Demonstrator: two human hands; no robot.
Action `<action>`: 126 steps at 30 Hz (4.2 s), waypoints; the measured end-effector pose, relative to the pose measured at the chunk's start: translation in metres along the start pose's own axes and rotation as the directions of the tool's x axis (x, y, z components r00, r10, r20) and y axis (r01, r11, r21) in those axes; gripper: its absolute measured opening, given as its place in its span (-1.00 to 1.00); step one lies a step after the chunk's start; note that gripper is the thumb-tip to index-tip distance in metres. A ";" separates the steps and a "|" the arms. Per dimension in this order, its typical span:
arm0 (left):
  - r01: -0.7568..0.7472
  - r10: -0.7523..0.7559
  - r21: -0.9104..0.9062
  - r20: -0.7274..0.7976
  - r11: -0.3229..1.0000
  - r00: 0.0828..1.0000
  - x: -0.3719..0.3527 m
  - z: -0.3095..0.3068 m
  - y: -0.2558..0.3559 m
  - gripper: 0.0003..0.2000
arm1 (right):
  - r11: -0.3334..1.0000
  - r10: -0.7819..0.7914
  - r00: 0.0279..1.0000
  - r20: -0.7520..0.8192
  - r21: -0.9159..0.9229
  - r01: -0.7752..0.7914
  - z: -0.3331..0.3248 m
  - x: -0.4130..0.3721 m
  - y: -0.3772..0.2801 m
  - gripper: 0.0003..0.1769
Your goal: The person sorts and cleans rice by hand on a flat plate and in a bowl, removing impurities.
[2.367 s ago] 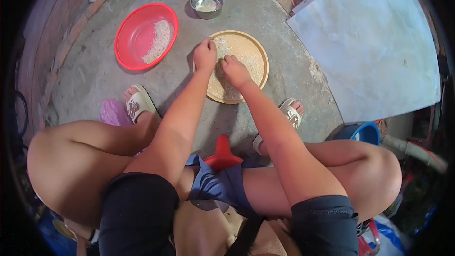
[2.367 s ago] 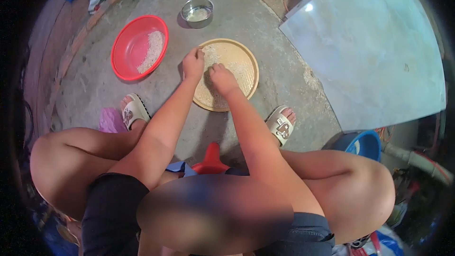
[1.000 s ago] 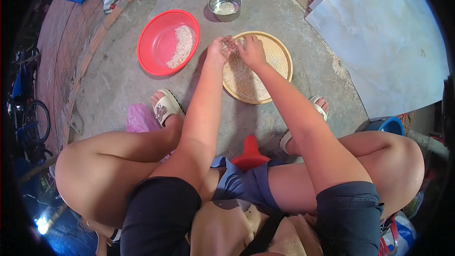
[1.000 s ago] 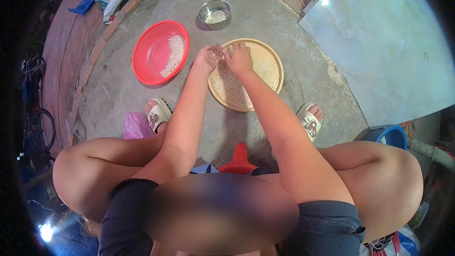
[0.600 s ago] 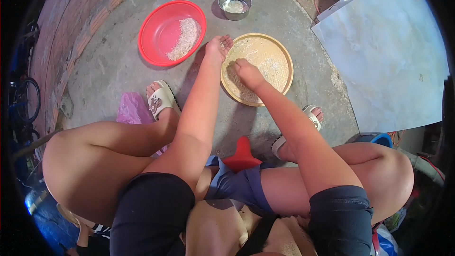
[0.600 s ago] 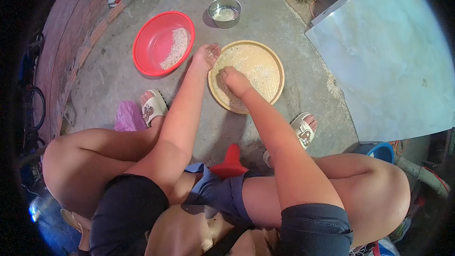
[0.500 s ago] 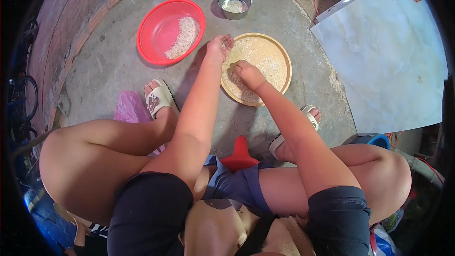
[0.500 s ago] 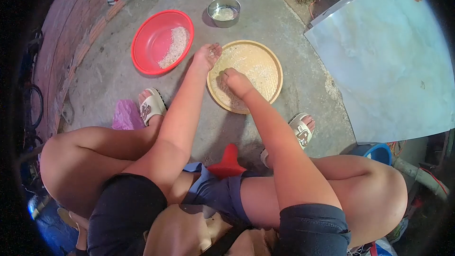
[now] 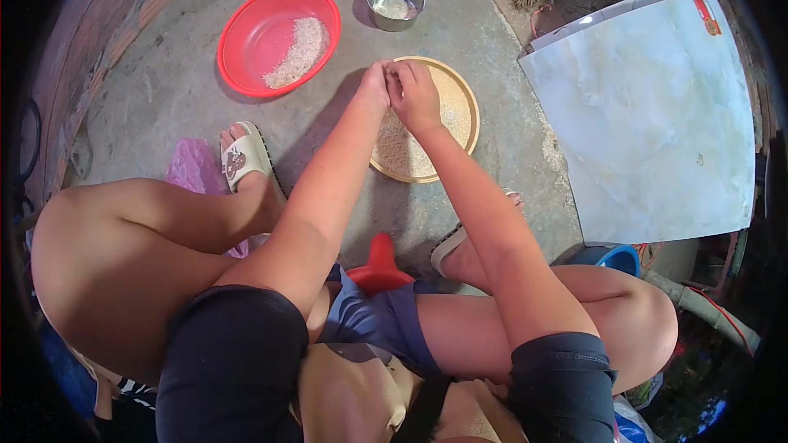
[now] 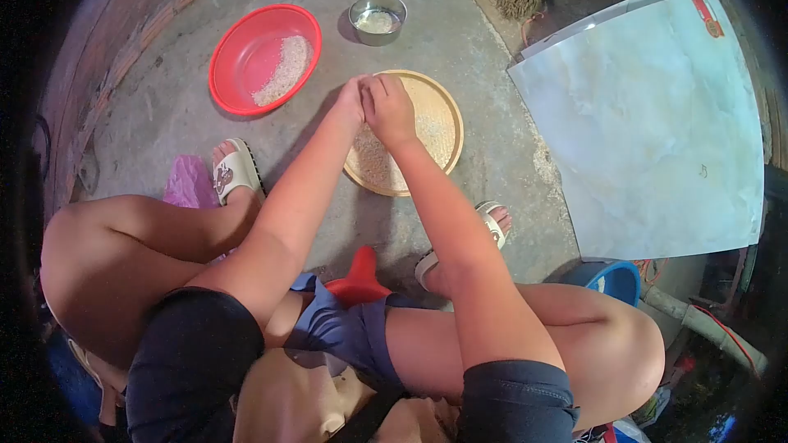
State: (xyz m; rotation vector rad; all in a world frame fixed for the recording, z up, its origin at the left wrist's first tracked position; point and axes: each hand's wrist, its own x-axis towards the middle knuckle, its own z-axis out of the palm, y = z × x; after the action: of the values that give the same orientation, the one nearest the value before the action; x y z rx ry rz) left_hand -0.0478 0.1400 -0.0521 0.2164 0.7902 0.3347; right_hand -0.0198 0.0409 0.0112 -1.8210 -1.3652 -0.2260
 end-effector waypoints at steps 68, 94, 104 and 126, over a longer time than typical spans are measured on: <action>0.151 -0.114 0.328 -0.131 0.933 0.985 0.012 -0.004 -0.019 -0.72 | 0.983 0.167 0.983 0.079 0.069 -0.172 -0.038 -0.036 0.022 -0.79; 0.025 0.012 0.301 -0.120 0.953 0.993 -0.010 0.026 -0.020 -0.74 | 0.156 0.948 0.287 0.140 0.581 -0.799 -0.011 -0.045 0.047 -0.70; -0.308 0.281 0.951 0.291 0.016 0.915 -0.057 0.061 -0.104 -0.67 | -0.446 0.836 0.097 0.540 0.771 -0.455 -0.003 -0.078 0.105 -0.68; -0.335 0.402 0.693 0.671 -0.638 0.623 -0.028 -0.011 -0.054 -0.53 | -0.563 0.745 0.194 0.638 0.758 -0.329 0.018 0.077 0.125 -0.58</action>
State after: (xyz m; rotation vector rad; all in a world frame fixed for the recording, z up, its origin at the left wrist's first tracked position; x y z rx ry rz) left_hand -0.0625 0.0805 -0.0575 2.5544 0.7316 0.4392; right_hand 0.1127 0.1003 -0.0181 -0.8016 0.4680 0.9528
